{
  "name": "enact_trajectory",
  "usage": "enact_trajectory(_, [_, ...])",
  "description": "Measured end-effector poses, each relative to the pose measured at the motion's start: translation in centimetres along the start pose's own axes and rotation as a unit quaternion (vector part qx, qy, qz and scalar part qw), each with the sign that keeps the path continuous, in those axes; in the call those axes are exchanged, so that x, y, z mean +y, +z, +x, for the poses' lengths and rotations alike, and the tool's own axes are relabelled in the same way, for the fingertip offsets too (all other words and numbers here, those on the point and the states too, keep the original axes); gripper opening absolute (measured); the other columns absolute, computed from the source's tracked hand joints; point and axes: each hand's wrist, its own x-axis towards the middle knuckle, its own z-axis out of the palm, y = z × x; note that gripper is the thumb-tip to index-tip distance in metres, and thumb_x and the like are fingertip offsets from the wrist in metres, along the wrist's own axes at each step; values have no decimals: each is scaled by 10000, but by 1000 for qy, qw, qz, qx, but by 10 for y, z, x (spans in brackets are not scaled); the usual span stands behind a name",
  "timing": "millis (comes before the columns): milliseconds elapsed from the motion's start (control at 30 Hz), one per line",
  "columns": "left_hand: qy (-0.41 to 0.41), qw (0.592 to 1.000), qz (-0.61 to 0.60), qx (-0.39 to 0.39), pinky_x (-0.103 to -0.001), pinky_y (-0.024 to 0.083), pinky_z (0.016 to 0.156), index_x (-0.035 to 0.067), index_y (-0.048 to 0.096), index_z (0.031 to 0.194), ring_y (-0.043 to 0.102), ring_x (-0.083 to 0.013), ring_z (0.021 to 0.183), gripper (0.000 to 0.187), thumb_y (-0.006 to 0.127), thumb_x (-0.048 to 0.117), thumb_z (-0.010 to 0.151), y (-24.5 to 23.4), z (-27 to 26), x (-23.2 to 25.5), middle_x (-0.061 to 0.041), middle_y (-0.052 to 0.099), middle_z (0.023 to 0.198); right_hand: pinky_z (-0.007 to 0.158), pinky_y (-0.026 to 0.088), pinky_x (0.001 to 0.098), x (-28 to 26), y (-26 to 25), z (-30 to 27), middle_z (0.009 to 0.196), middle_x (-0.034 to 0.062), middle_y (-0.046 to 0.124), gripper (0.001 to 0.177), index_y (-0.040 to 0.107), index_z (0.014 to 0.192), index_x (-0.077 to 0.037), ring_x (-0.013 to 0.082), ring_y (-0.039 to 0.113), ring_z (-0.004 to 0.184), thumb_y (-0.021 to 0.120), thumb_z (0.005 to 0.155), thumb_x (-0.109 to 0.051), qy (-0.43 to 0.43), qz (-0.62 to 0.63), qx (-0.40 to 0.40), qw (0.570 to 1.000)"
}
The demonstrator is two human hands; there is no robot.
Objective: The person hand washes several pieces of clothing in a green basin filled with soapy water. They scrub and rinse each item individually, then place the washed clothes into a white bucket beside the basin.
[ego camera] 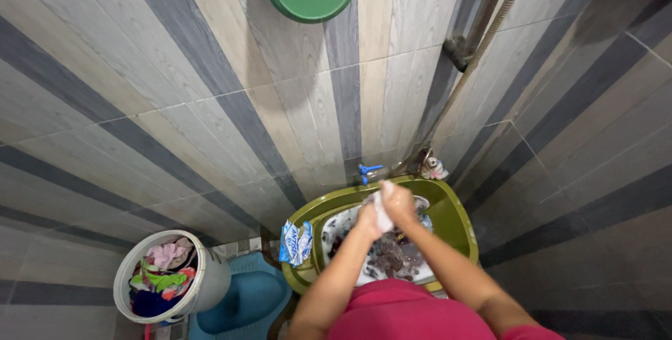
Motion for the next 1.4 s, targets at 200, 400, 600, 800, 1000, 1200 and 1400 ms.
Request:
enact_trajectory(200, [163,945,277,54,-311,558,759,58,722,1065,717,-167,857,398,503,390,1068,7,1,-13,-40,757,954,714,526,362,63,-1,22,942,109,747,312,720,1101,-45,202,661,818,687,936,-308,80,254,-68,961])
enact_trajectory(400, [210,863,454,-70,-323,541,807,17,726,1142,674,-170,891,402,590,383,1044,15,-23,6,-80,754,1004,833,525,343,71,-16,31,1122,70,690,461,639,1286,-93,188,647,975,598,965,-422,144,376,-102,909])
enact_trajectory(600, [261,694,666,-83,-408,521,958,43,735,1177,709,-334,1069,382,690,329,927,15,-41,18,-167,739,1130,935,539,328,65,-22,36,1232,88,667,609,604,1380,-118,183,658,1085,510,985,-571,104,451,-196,864])
enact_trajectory(800, [357,606,708,65,-479,491,935,35,712,1190,608,-409,1094,385,696,131,818,-15,-34,32,-224,653,1168,898,519,314,58,4,26,1185,117,694,527,700,1219,-79,174,639,1039,613,974,-538,-21,227,-283,932])
enact_trajectory(1000, [199,819,505,187,-440,552,898,61,734,1100,704,-345,1033,296,661,275,909,-41,-30,44,-199,715,1158,786,536,337,44,12,16,994,140,653,368,740,970,-21,185,622,881,864,822,-335,-124,86,-235,960])
enact_trajectory(1200, [-146,982,110,38,-425,565,870,71,707,1129,706,-314,1006,329,583,324,959,-50,-37,42,-164,723,1121,744,536,350,-6,13,-20,891,76,662,281,670,979,-36,189,629,817,764,813,-242,-157,249,-164,942])
enact_trajectory(1400, [-72,985,-73,-140,-410,578,842,82,680,1158,708,-283,979,372,505,374,1008,-29,-20,15,-130,731,1084,794,554,388,-29,25,-59,831,134,731,198,710,932,-34,221,711,752,777,852,-202,-250,180,-66,949])
